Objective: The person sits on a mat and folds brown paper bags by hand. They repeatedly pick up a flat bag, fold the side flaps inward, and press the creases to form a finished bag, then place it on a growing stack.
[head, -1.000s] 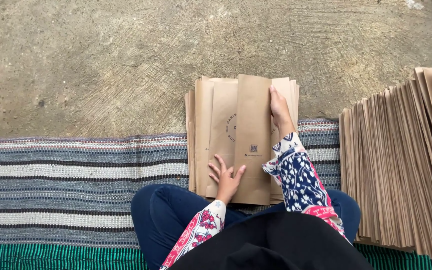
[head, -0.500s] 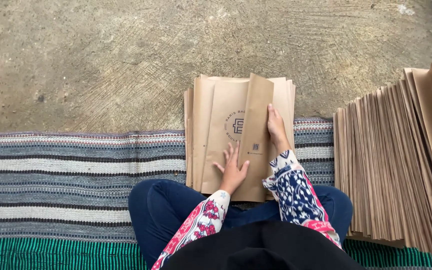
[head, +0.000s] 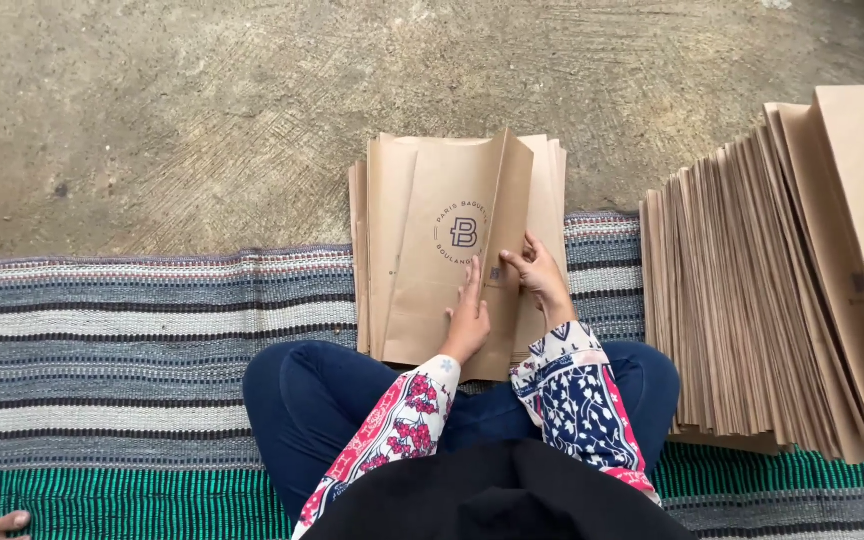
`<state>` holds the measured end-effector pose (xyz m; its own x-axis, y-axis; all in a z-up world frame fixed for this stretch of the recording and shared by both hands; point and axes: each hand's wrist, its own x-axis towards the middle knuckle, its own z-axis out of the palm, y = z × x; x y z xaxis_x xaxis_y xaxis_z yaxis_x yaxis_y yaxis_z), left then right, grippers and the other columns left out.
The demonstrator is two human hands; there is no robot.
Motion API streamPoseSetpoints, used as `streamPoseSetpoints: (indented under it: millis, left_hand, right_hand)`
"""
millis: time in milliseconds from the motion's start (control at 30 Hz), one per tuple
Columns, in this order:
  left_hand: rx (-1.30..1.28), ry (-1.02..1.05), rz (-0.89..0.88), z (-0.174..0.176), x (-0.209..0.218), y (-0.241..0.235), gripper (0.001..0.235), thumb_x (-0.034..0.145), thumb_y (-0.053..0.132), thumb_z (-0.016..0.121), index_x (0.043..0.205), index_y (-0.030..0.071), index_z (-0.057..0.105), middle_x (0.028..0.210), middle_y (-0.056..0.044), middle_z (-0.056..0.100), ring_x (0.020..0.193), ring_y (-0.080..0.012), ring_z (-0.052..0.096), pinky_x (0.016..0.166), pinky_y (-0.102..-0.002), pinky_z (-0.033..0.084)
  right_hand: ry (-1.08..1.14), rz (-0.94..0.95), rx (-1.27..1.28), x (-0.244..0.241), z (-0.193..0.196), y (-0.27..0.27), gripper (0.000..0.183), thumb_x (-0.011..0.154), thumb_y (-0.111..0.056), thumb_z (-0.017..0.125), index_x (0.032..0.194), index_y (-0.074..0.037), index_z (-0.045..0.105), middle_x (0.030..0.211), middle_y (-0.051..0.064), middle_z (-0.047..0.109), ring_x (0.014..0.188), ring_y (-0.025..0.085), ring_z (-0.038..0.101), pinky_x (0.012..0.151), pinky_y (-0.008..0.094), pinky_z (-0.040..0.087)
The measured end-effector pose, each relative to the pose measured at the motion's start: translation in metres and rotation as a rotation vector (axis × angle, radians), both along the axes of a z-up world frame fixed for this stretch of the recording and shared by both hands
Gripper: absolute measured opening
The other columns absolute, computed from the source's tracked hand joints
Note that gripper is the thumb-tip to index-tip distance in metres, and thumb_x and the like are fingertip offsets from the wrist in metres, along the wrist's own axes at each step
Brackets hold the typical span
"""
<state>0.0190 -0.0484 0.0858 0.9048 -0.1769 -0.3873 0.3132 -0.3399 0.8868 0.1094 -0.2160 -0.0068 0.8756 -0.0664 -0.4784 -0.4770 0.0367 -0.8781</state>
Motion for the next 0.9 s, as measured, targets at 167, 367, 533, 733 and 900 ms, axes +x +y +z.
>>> streamPoseSetpoints:
  millis: [167,367,533,733,900]
  left_hand:
    - [0.023,-0.019,-0.024,-0.010,-0.001,-0.002,0.087,0.099,-0.007,0.035,0.165,0.034,-0.004,0.169,-0.025,0.004,0.145,-0.0635,0.008,0.110,-0.083,0.000]
    - [0.157,-0.035,-0.100,-0.015,0.002,-0.004,0.095,0.093,-0.011,0.039,0.165,0.031,-0.008,0.169,-0.026,-0.001,0.147,-0.0610,0.006,0.112,-0.081,0.002]
    - [0.313,-0.093,-0.187,-0.029,0.006,-0.021,0.102,0.084,-0.014,0.045,0.164,0.016,-0.010,0.168,-0.026,-0.011,0.150,-0.0582,0.002,0.115,-0.078,0.007]
    - [0.392,-0.051,-0.241,-0.040,0.009,-0.035,0.108,0.078,-0.012,0.049,0.163,0.013,-0.013,0.169,-0.017,-0.018,0.150,-0.0582,0.001,0.114,-0.079,0.010]
    - [0.462,-0.012,-0.266,-0.042,0.010,-0.039,0.109,0.078,-0.009,0.052,0.164,0.013,-0.011,0.170,-0.013,-0.018,0.150,-0.0570,0.000,0.114,-0.079,0.009]
  right_hand:
    - [-0.026,-0.012,-0.160,0.006,-0.011,0.011,0.102,0.083,-0.032,0.089,0.159,-0.003,0.028,0.138,0.024,0.057,0.126,0.034,0.060,0.097,0.043,0.054]
    - [-0.008,0.036,-0.429,0.011,-0.012,0.018,0.101,0.076,-0.041,0.089,0.158,-0.013,0.036,0.134,0.018,0.063,0.125,0.030,0.062,0.100,0.041,0.054]
    - [-0.074,0.034,-0.483,0.006,0.007,0.029,0.100,0.075,-0.032,0.085,0.157,-0.007,0.035,0.136,0.023,0.061,0.130,0.037,0.058,0.109,0.047,0.049]
    - [-0.127,0.084,-0.528,0.008,0.021,0.025,0.102,0.075,-0.029,0.085,0.159,-0.004,0.030,0.146,0.029,0.050,0.137,0.044,0.050,0.116,0.054,0.041]
    - [0.031,-0.029,-0.315,0.008,0.045,0.023,0.085,0.099,-0.066,0.051,0.160,-0.009,0.033,0.154,0.027,0.045,0.144,0.042,0.040,0.118,0.053,0.036]
